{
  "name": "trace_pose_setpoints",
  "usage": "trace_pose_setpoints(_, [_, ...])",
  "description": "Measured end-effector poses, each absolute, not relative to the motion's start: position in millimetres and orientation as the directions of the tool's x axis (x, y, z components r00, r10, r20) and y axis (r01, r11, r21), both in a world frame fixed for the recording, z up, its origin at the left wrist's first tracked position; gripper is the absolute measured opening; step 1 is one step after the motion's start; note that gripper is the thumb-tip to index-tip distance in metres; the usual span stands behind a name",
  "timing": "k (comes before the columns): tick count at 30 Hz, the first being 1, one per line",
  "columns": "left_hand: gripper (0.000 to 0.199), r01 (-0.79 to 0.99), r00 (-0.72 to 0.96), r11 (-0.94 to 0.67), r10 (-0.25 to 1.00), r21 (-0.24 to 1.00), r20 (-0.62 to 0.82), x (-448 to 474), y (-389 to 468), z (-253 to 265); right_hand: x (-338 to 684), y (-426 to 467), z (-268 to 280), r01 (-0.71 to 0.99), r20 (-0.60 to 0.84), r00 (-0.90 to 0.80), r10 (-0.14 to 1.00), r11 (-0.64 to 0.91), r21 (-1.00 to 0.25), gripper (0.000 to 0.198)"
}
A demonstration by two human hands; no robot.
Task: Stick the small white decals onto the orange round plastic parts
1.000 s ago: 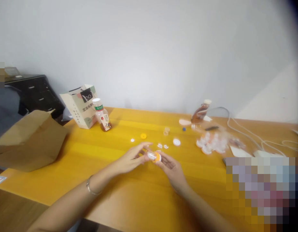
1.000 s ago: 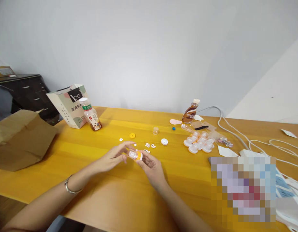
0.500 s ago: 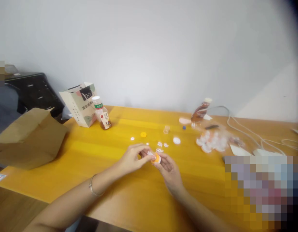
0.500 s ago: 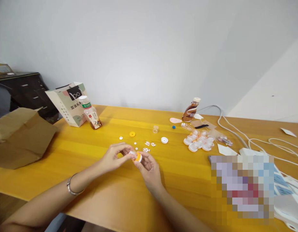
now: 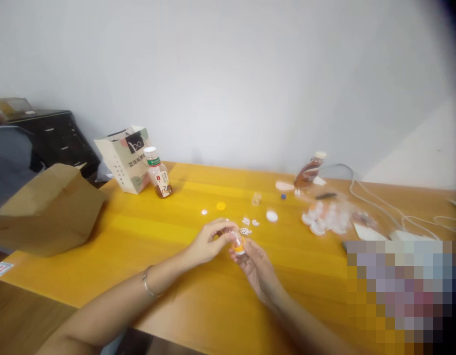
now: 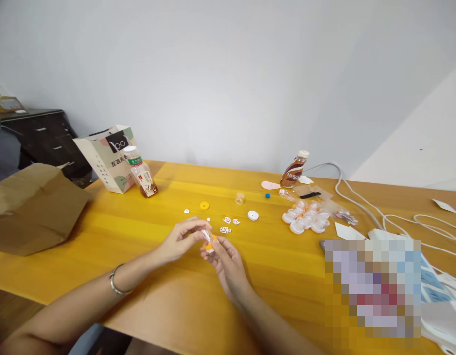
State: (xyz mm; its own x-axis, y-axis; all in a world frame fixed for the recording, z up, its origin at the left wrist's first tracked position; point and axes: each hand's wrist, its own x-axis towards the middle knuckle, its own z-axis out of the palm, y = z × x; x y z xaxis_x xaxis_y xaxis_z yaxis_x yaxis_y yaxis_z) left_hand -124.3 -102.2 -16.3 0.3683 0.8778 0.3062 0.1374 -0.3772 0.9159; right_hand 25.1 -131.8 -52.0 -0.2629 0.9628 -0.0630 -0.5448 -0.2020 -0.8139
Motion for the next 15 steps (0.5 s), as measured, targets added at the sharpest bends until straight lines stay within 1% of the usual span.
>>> trace_pose_setpoints(3, [0.027,0.080,0.469,-0.383,0.829,0.920,0.304,-129.8,-100.6,-9.8,25.1,-132.4,-54.2,-0.601,-0.130,-0.339,0.932,-0.321,-0.732,0.019])
trace_pose_setpoints(5, [0.029,0.056,0.540,-0.372,0.792,0.926,0.285,-133.4,-99.7,-6.2,24.6,-133.4,-55.7,-0.620,-0.147,-0.384,0.912,-0.372,-0.691,0.019])
trace_pose_setpoints(8, [0.031,0.018,0.602,-0.368,0.747,0.930,0.283,-137.4,-98.4,-3.9,23.3,-134.9,-55.6,-0.645,-0.174,-0.418,0.891,-0.427,-0.634,0.019])
trace_pose_setpoints(11, [0.034,-0.027,0.618,-0.327,0.737,0.944,0.273,-138.0,-98.1,-6.0,22.1,-134.9,-53.3,-0.670,-0.200,-0.418,0.886,-0.449,-0.591,0.019])
trace_pose_setpoints(15, [0.036,-0.068,0.526,-0.242,0.816,0.968,0.240,-133.0,-98.8,-12.9,23.1,-131.5,-52.1,-0.676,-0.171,-0.384,0.907,-0.403,-0.618,0.019])
